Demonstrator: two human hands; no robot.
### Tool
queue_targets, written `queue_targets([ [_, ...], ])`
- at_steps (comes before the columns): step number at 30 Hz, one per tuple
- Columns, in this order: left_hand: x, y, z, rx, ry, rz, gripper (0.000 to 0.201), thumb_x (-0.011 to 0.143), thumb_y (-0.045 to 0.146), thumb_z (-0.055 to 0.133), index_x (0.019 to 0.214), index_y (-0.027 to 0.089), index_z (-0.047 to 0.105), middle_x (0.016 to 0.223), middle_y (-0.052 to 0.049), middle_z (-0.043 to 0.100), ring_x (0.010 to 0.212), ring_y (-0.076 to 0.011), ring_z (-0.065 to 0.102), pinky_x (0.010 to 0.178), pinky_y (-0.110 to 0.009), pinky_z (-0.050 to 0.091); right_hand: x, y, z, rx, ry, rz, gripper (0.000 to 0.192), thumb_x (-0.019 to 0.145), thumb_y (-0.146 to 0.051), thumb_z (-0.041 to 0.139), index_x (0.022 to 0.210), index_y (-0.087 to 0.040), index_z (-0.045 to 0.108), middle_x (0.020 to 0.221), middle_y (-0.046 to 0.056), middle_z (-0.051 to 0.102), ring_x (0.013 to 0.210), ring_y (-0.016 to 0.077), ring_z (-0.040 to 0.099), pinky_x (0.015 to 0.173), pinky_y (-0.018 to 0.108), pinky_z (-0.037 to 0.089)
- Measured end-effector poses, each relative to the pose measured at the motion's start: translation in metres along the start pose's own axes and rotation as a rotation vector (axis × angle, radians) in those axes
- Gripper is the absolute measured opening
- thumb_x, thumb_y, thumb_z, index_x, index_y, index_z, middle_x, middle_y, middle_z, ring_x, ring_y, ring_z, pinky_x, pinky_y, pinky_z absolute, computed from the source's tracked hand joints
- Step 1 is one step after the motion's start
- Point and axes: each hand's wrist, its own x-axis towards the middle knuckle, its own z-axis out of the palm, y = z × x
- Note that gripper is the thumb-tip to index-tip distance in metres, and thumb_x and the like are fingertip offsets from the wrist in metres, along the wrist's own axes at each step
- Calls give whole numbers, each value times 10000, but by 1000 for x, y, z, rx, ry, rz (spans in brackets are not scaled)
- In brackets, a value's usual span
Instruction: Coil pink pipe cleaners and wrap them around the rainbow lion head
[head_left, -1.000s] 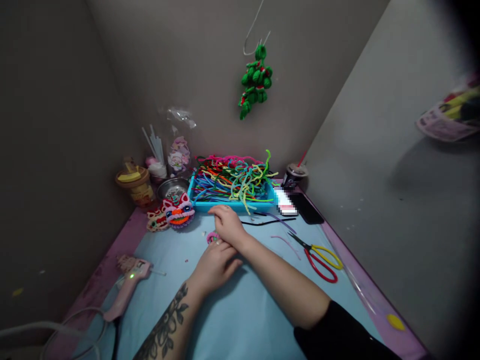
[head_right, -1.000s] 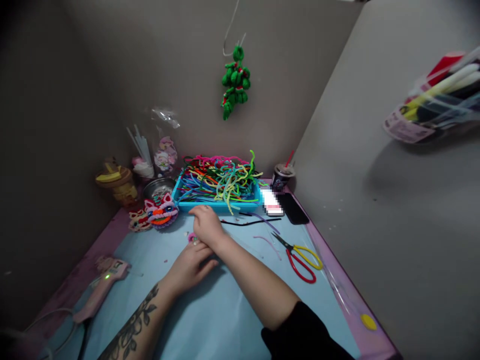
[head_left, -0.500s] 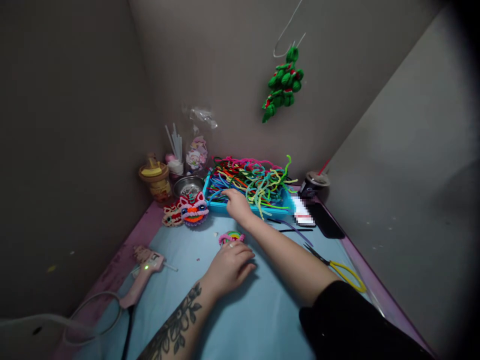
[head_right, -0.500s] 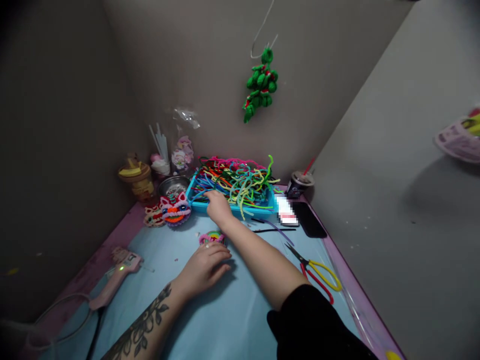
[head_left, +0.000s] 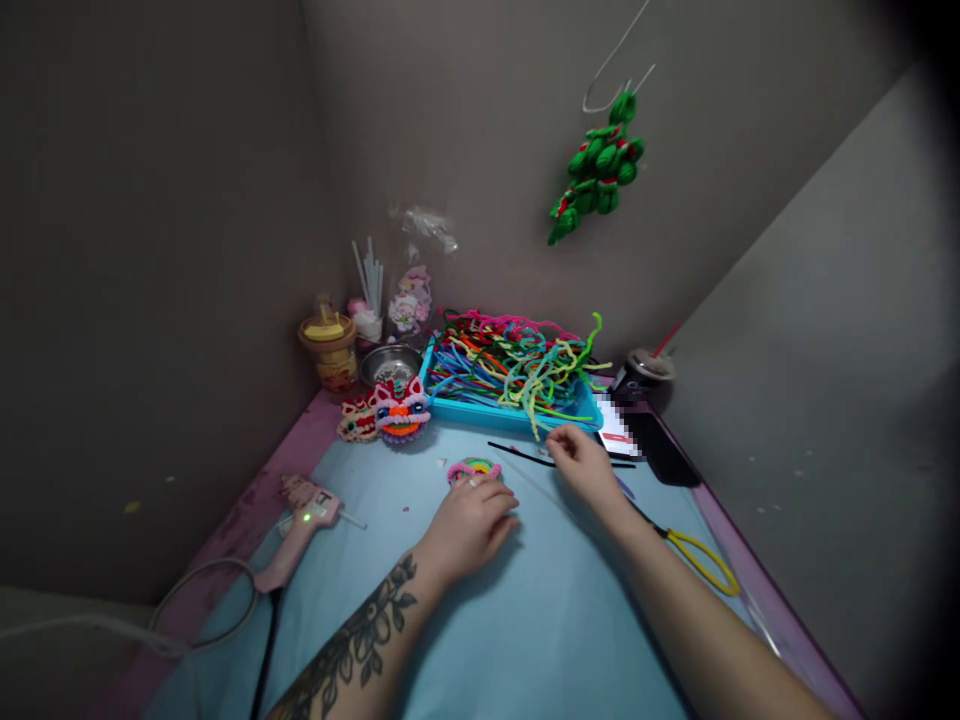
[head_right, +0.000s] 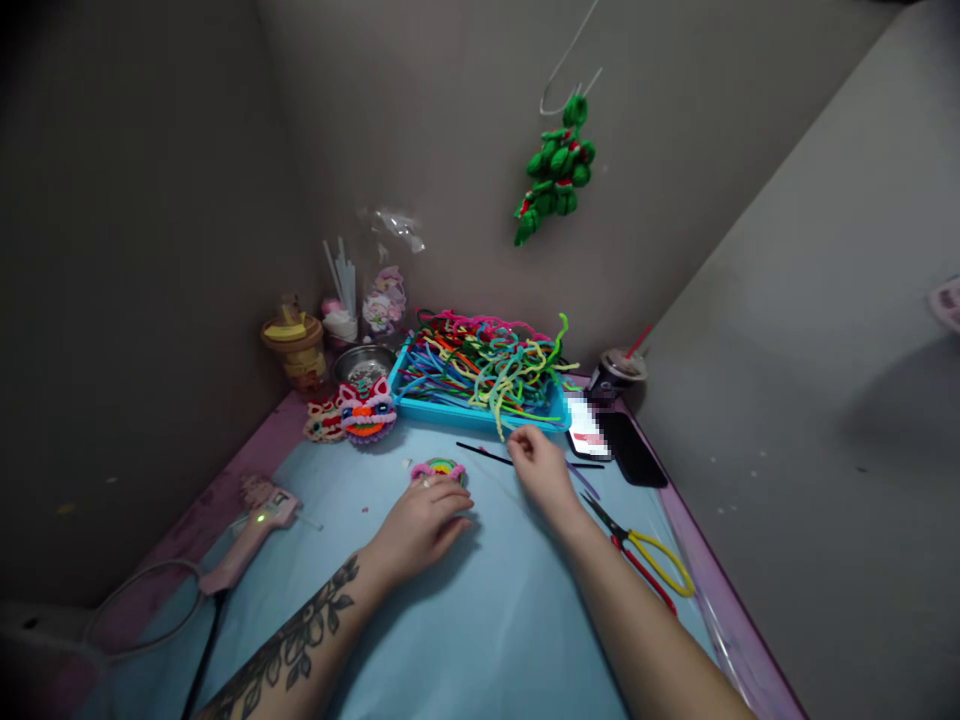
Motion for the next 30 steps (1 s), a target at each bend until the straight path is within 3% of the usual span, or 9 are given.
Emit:
queue_targets([
  [2,1,0,1,-5,7,0,198,871,249,525,1016,187,645,1013,-86,686,1018,-224,584,883,-401,452,-4,15,-11,-75,-1,29,137,741,-336,493,723,-216,557,631,10,599,568,178,550,561,283,414],
  [5,3,0,1,2,37,-1,195,862,225,528,1011,186,649,1011,-91,689,1022,-227,588,890,-409,455,-1,14,-11,-138,-58,-51,144,774,-316,473,747,-218,575,657,15,618,601,186,567,585,287,419],
  [7,4,0,0,21,68,-14,196,855,202,529,1010,182,648,1020,-92,690,1030,-229,589,899,-420,455,8,0,-1,-147,-111,-164,153,802,-291,461,792,-214,593,696,20,636,641,188,585,623,290,435],
  [12,3,-3,0,73,158,-10,191,858,168,510,993,183,644,1033,-89,698,1005,-225,605,899,-422,463,61,-43,45,-139,-76,-377,257,832,-163,431,1008,-171,619,969,75,673,905,196,618,825,318,468],
  [16,2,-8,2,132,236,0,205,861,170,508,1019,189,636,1043,-88,700,973,-231,613,855,-419,475,116,-67,90,-298,-164,-344,358,801,-37,412,1038,-155,653,1079,99,658,1048,192,582,948,301,421],
  [21,3,-8,-2,178,313,27,222,864,168,502,1050,183,624,1015,-98,705,935,-228,621,803,-403,485,166,-78,133,-373,-226,-304,412,751,-15,472,1098,-155,645,1154,111,635,1087,214,572,973,301,405],
  [25,3,-4,-5,182,314,31,233,870,168,479,1049,186,628,997,-106,701,928,-219,624,809,-397,491,184,-72,144,-430,-247,-250,467,741,-48,524,1188,-166,590,1194,121,609,1116,237,553,973,333,410],
  [30,2,-4,-4,167,298,11,236,876,182,466,1041,195,635,1008,-108,697,925,-214,626,825,-403,497,195,-59,140,-487,-196,-170,610,732,-36,522,1334,-106,444,1339,210,469,1243,292,443,1019,415,367],
])
